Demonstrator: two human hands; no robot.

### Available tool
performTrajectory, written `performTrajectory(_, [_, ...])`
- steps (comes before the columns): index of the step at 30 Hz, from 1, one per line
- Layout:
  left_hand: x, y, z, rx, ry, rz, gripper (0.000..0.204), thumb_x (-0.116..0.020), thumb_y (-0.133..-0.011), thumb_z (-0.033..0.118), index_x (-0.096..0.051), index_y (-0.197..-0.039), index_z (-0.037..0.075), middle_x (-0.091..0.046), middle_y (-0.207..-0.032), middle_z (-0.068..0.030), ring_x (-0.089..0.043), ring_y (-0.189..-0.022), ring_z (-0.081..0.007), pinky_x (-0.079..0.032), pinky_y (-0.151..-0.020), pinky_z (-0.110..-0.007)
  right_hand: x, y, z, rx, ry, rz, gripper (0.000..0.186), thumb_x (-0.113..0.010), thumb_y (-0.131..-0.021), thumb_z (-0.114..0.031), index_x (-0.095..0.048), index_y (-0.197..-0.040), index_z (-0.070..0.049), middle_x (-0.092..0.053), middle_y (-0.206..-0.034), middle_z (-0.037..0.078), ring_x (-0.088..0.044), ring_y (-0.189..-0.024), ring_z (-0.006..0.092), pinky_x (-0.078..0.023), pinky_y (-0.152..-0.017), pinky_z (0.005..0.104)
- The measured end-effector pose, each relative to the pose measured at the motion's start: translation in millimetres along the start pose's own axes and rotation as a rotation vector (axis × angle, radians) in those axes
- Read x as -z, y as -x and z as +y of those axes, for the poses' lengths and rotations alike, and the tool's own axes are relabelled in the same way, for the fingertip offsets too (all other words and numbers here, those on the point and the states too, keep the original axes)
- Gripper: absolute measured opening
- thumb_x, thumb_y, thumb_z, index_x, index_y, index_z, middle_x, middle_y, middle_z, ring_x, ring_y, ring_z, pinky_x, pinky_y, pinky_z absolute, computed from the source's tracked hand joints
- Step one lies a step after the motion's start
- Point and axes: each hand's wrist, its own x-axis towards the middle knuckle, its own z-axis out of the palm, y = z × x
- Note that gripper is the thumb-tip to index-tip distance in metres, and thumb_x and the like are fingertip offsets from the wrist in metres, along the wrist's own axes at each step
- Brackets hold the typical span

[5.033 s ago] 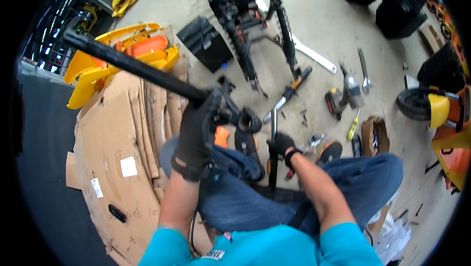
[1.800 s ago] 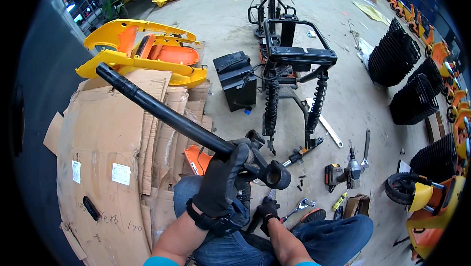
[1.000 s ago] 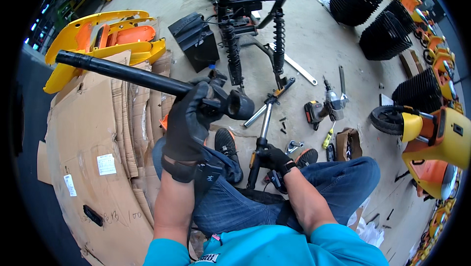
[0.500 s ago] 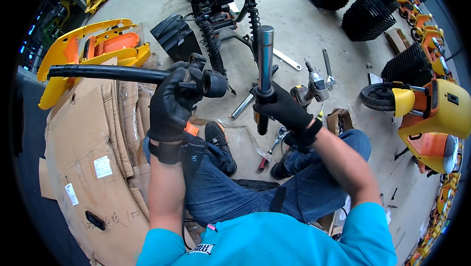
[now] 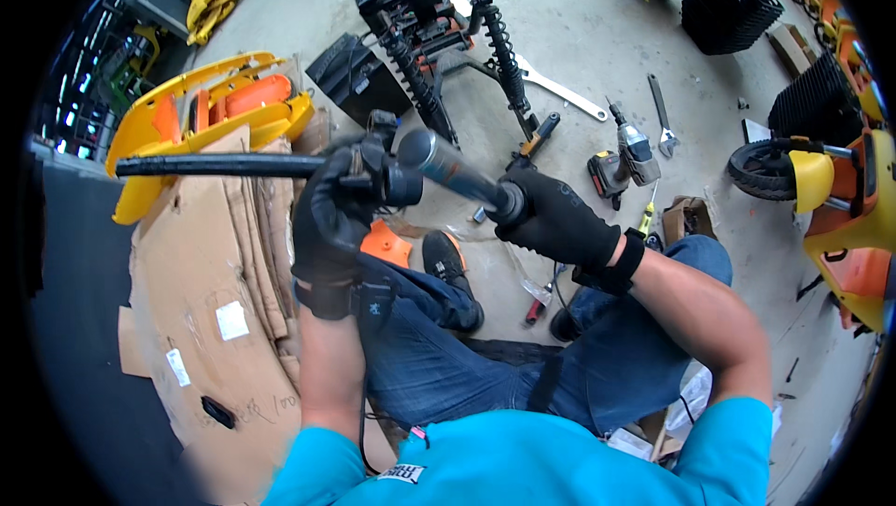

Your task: The person handles motorcycle suspension components and a frame piece, inserting a metal tube into a black housing and securing it by hand.

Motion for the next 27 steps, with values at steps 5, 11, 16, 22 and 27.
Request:
performTrajectory(5, [-0.1,5.0,4.3,0.107,0.005,0.048,0.024,-0.054,-0.104,0.011,-0.061,-0.123,-0.002,-0.07,-0.11,-0.0113,-0.069,-0.102,-0.0208,-0.058,-0.092,-0.033,-5.4,6.1,12.6,0.25,0.196,0.098,0.039,-0.083,-0.073,-0.012,-0.067,-0.108,-0.005,-0.067,-0.096,0.016,-0.067,-0.088,0.0298,-0.053,-0.081,0.0403])
performTrajectory(11, [-5.3,-1.4,-3.4,0.109,0.016,-0.071,0.031,-0.056,-0.103,0.012,-0.054,-0.131,-0.001,-0.067,-0.105,-0.0091,-0.068,-0.094,-0.0173,-0.058,-0.087,-0.031,-5.6,17.3,9.6,0.292,0.289,0.056,0.039,-0.085,-0.073,-0.017,-0.065,-0.105,-0.007,-0.064,-0.098,0.016,-0.062,-0.093,0.0361,-0.05,-0.082,0.0429])
performTrajectory(16, [-17.1,2.9,-4.5,0.059,-0.023,0.004,0.031,-0.058,-0.102,0.013,-0.054,-0.129,-0.002,-0.066,-0.101,-0.0082,-0.066,-0.09,-0.0156,-0.057,-0.082,-0.03,-4.0,18.4,1.5,0.319,0.28,0.04,0.041,-0.085,-0.073,-0.016,-0.064,-0.107,-0.007,-0.064,-0.1,0.015,-0.063,-0.093,0.0352,-0.051,-0.083,0.0425])
performTrajectory(22, [-17.6,2.3,-5.0,0.109,-0.021,0.087,0.029,-0.058,-0.1,0.014,-0.058,-0.127,0.003,-0.069,-0.104,-0.0083,-0.07,-0.092,-0.0166,-0.059,-0.077,-0.029,-7.2,19.3,8.5,0.232,0.301,0.079,0.036,-0.083,-0.074,-0.015,-0.066,-0.105,-0.006,-0.065,-0.097,0.017,-0.064,-0.09,0.0361,-0.052,-0.081,0.0431])
performTrajectory(27, [-16.7,3.6,-5.8,0.115,-0.021,0.084,0.024,-0.064,-0.098,0.019,-0.068,-0.116,0.003,-0.068,-0.098,-0.0043,-0.068,-0.088,-0.0125,-0.058,-0.073,-0.027,-6.5,17.7,16.6,0.118,0.294,0.06,0.045,-0.086,-0.072,-0.017,-0.065,-0.109,-0.005,-0.066,-0.099,0.016,-0.067,-0.092,0.0324,-0.053,-0.081,0.0412])
